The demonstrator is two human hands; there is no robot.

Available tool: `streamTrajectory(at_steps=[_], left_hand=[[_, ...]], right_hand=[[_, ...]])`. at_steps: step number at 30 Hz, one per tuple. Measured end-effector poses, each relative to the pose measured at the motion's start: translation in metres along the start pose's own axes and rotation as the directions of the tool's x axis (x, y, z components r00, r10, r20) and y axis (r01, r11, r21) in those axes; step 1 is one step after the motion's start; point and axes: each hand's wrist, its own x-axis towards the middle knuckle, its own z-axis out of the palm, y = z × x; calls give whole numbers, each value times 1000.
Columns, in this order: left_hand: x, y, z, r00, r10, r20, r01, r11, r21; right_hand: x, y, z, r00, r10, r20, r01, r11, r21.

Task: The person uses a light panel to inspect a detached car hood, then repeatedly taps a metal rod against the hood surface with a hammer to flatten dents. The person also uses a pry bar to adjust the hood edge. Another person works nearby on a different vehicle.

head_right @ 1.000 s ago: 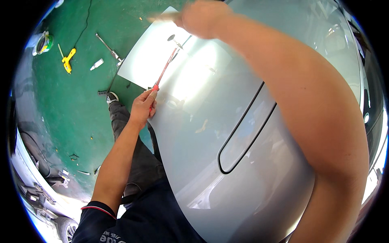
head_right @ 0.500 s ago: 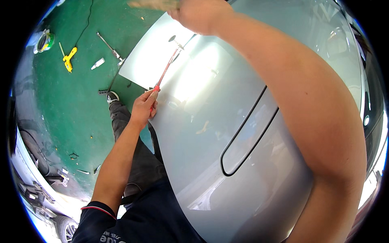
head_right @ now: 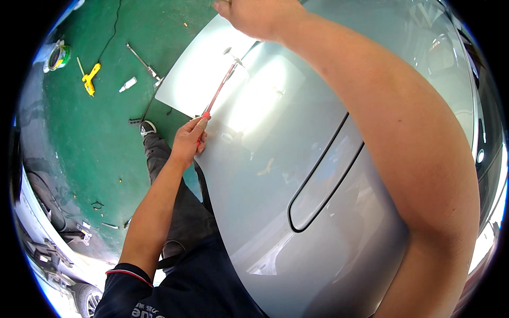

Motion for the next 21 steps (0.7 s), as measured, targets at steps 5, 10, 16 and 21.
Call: streamTrajectory(at_steps=[5,10,16,21], left_hand=[[4,1,-2,1000,7,29,-8,999,36],[7,-3,-4,1000,1,31,-2,1000,28],[4,-4,-6,1000,-4,10,3,998,68],[2,-6,-10,1000,3,23,-4,998,60]], right_hand=[[-4,30,43,765,-190,615,499,778,-381],[-4,8,13,932,-143,332,207,964,-167],[0,15,38,835,-123,537,351,869,-347],[-2,19,33,914,-230,333,347,869,-352]])
